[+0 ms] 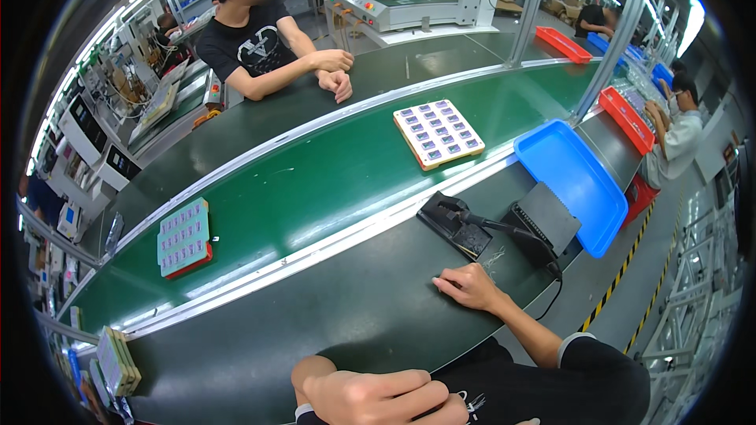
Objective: Soldering electronic components onto a printed circuit board using a soldering iron at an assembly station.
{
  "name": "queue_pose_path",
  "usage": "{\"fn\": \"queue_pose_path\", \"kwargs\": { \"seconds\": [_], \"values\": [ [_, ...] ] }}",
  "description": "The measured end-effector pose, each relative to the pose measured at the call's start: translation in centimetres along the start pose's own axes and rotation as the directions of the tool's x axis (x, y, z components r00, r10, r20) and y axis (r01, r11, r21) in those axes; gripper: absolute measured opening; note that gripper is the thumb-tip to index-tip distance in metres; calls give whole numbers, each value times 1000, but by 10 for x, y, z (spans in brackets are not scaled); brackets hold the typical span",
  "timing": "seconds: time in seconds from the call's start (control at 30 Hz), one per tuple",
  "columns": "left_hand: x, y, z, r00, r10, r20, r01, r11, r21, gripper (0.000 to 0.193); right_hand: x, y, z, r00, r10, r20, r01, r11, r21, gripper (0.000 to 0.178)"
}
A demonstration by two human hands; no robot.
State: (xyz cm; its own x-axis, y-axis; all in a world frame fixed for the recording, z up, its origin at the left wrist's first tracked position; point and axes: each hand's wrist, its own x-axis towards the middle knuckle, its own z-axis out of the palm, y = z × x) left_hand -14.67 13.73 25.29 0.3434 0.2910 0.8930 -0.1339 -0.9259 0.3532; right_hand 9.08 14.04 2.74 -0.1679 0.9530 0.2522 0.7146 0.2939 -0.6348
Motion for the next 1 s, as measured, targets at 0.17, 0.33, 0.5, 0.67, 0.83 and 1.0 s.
{"fn": "queue_pose_path", "kwargs": {
  "seconds": [0.17, 0.33, 0.5, 0.67, 0.83, 1.0],
  "values": [
    [7, 2, -5, 963, -30, -269, 20, 999, -42, 31, 2, -2, 0, 1000, 0, 5, 0, 1000, -19, 28],
    [16, -4, -44, 900, 117, 420, -121, 993, -18, 28, 2, -5, 3, 1000, -1, 9, 2, 1000, -17, 28],
    [-2, -4, -41, 946, 202, 255, -204, 979, -20, 31, 4, -9, 5, 1000, -3, 4, 3, 1000, -6, 28],
    [-3, -7, -46, 939, 215, 270, -211, 977, -42, 33, 4, -13, 10, 1000, -1, 0, 1, 1000, -8, 29],
    [-9, -7, -47, 951, 186, 245, -177, 982, -61, 32, 4, -15, 12, 1000, 3, -4, -3, 1000, -17, 29],
    [-11, -8, -52, 946, 189, 265, -178, 982, -63, 32, 5, -17, 14, 1000, 4, -5, -4, 1000, -14, 30]
  ]
}}
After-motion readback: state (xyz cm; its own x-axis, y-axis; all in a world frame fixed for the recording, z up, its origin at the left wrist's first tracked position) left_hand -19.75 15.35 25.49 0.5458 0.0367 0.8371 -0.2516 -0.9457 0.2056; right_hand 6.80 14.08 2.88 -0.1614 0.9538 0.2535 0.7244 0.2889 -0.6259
